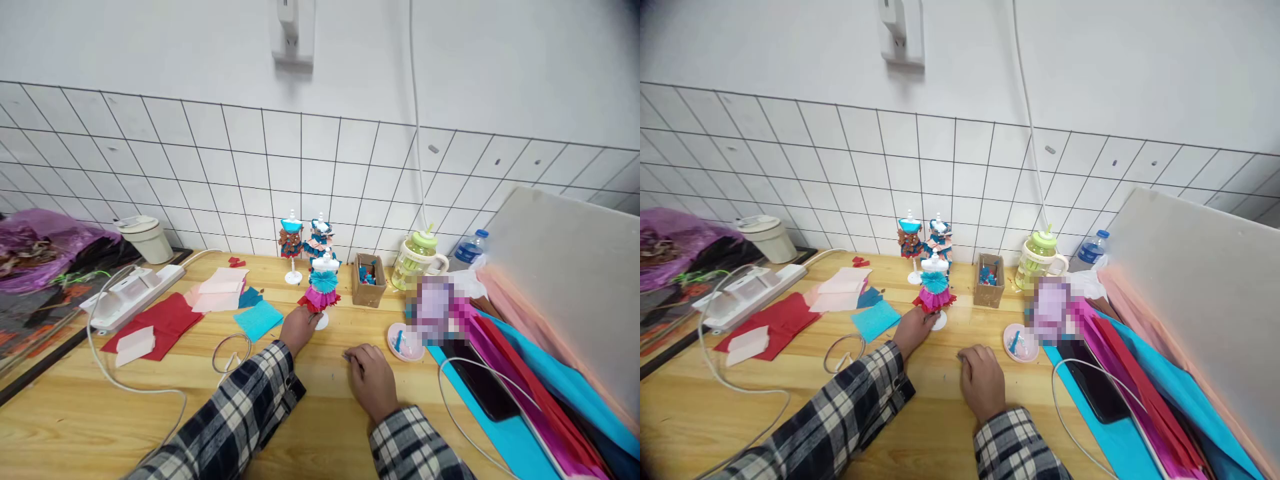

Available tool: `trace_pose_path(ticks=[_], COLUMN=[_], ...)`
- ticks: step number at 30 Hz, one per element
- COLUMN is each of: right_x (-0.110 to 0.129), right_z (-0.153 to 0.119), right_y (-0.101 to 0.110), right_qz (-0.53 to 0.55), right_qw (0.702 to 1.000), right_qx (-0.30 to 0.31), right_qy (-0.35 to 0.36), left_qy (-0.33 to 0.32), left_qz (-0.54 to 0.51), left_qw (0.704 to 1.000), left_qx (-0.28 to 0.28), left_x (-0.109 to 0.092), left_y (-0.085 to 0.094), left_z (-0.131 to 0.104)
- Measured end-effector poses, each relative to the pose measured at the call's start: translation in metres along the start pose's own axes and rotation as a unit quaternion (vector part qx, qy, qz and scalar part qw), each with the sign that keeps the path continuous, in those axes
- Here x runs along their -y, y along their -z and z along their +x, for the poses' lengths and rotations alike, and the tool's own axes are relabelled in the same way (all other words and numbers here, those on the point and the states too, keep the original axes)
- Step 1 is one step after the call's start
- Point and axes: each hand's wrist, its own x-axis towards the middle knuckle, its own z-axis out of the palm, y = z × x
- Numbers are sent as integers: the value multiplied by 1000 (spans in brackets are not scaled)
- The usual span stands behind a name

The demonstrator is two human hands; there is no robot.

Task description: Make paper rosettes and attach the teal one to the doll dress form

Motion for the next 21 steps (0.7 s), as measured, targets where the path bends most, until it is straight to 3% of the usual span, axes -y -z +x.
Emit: trace_pose_path(ticks=[4, 14, 18, 21], right_x=[0, -3, 12, 35], right_z=[-1, -4, 4, 29], right_y=[1, -2, 1, 10], right_qz=[6, -7, -26, -21], right_qw=[1000, 1000, 994, 980], right_qx=[4, -8, -85, -157], right_qy=[-19, 22, 65, 123], left_qy=[-3, -5, -11, -19], left_qz=[16, 35, 24, 8], left_qw=[1000, 999, 1000, 1000], left_qx=[4, -9, -16, -19], left_x=[0, 1, -1, -5], left_y=[-2, -3, -4, -4], left_z=[1, -3, -4, -7])
